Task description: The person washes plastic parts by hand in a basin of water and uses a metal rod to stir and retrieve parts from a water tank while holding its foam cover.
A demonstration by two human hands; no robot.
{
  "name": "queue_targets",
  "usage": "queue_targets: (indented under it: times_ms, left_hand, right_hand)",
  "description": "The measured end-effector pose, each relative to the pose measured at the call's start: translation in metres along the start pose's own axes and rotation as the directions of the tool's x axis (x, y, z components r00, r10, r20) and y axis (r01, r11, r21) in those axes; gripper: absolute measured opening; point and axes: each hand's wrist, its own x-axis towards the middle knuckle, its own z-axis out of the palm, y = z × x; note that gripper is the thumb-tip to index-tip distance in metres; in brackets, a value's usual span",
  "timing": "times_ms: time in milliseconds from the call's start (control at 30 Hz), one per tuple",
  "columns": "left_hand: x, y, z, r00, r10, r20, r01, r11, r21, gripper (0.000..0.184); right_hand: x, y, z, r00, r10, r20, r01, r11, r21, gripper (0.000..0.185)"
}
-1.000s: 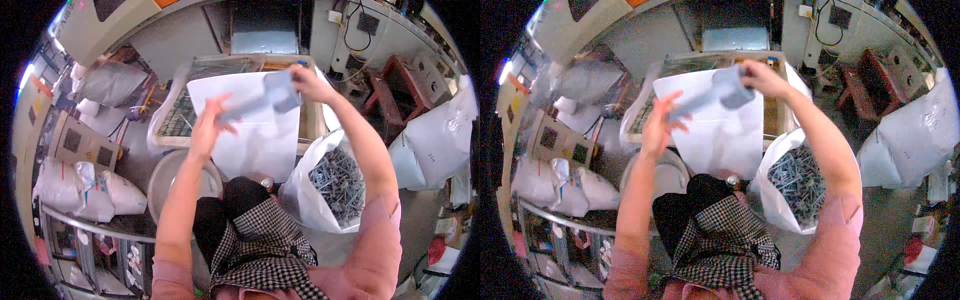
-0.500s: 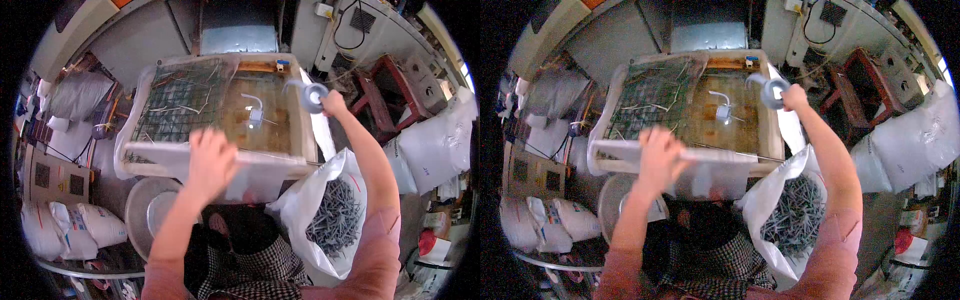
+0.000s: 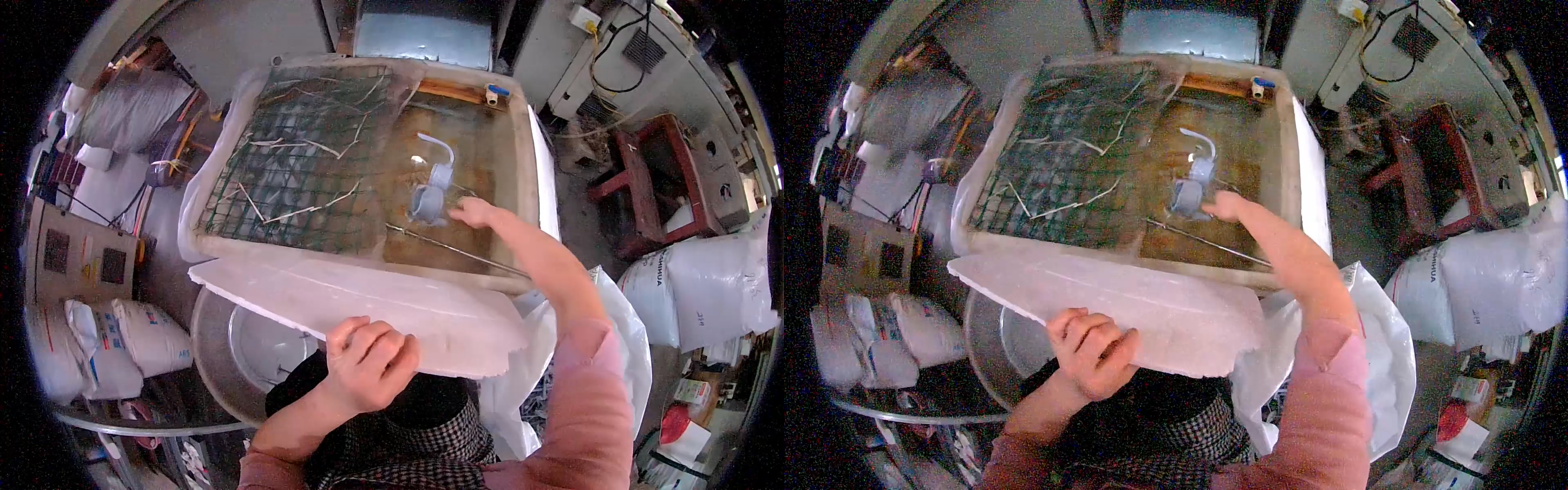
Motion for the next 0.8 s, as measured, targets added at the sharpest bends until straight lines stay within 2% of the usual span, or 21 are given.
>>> queue_targets:
  times_ms: [33, 100, 133, 200, 233, 267, 333, 400, 467, 500, 533, 600, 667, 733, 800]
  left_hand:
    - [-0.003, 0.000, 0.000, 1.000, 0.019, -0.003, -0.019, 1.000, -0.002, 0.024]
    - [-0.006, 0.002, -0.001, 1.000, 0.024, -0.002, -0.024, 1.000, -0.004, 0.023]
    - [-0.007, 0.003, -0.001, 0.999, 0.032, -0.005, -0.032, 0.999, -0.004, 0.021]
    - [-0.008, 0.005, 0.001, 1.000, 0.006, -0.016, -0.006, 1.000, 0.012, 0.018]
    - [-0.008, 0.005, 0.003, 0.999, 0.015, -0.032, -0.015, 1.000, 0.002, 0.018]
    - [-0.008, 0.003, 0.003, 0.999, 0.027, -0.045, -0.028, 1.000, -0.008, 0.018]
    - [-0.007, 0.000, 0.004, 0.998, 0.032, -0.050, -0.031, 1.000, 0.001, 0.018]
    - [-0.008, 0.000, 0.004, 0.997, 0.050, -0.052, -0.051, 0.999, -0.014, 0.018]
    - [-0.009, -0.001, 0.004, 0.998, 0.021, -0.063, -0.024, 0.999, -0.040, 0.020]
    - [-0.008, -0.001, 0.004, 0.998, 0.010, -0.067, -0.013, 0.999, -0.040, 0.022]
    - [-0.007, -0.002, 0.004, 0.997, 0.014, -0.075, -0.017, 0.999, -0.047, 0.022]
    - [-0.007, -0.004, 0.006, 0.998, 0.006, -0.060, -0.010, 0.998, -0.056, 0.023]
    - [-0.008, -0.006, 0.006, 0.999, -0.008, -0.053, 0.004, 0.997, -0.076, 0.025]
    - [-0.007, -0.006, 0.004, 0.998, -0.019, -0.068, 0.014, 0.997, -0.079, 0.027]
    - [-0.007, -0.003, 0.005, 0.996, -0.027, -0.083, 0.020, 0.996, -0.082, 0.026]
  right_hand:
    - [-0.009, 0.010, 0.003, 0.991, -0.042, 0.123, 0.076, 0.955, -0.287, 0.044]
    - [-0.036, 0.026, 0.019, 0.919, 0.091, 0.384, 0.112, 0.874, -0.473, 0.039]
    - [-0.056, 0.040, 0.032, 0.919, 0.088, 0.383, 0.118, 0.868, -0.483, 0.039]
    - [-0.084, 0.061, 0.054, 0.971, 0.068, 0.227, 0.033, 0.910, -0.413, 0.019]
    - [-0.087, 0.042, 0.043, 0.972, 0.058, 0.229, 0.045, 0.905, -0.422, 0.019]
    - [-0.092, 0.021, 0.033, 0.933, 0.235, 0.273, -0.128, 0.925, -0.358, 0.017]
    - [-0.087, 0.018, 0.030, 0.858, 0.396, 0.328, -0.303, 0.905, -0.300, 0.015]
    - [-0.070, 0.058, 0.042, 0.875, 0.204, 0.438, -0.092, 0.960, -0.264, 0.018]
    - [-0.090, 0.034, -0.010, 0.891, 0.251, 0.378, -0.213, 0.967, -0.141, 0.027]
    - [-0.110, 0.030, -0.035, 0.978, 0.101, 0.180, -0.074, 0.986, -0.153, 0.027]
    - [-0.132, 0.024, -0.060, 0.997, -0.070, -0.021, 0.064, 0.978, -0.198, 0.027]
    - [-0.194, -0.022, -0.120, 0.978, 0.173, -0.117, -0.206, 0.892, -0.403, 0.032]
    - [-0.249, -0.021, -0.152, 0.961, 0.150, -0.232, -0.215, 0.933, -0.290, 0.029]
    - [-0.306, -0.026, -0.171, 0.927, 0.195, -0.321, -0.287, 0.920, -0.268, 0.024]
    - [-0.353, -0.017, -0.177, 0.911, 0.211, -0.356, -0.291, 0.937, -0.191, 0.025]
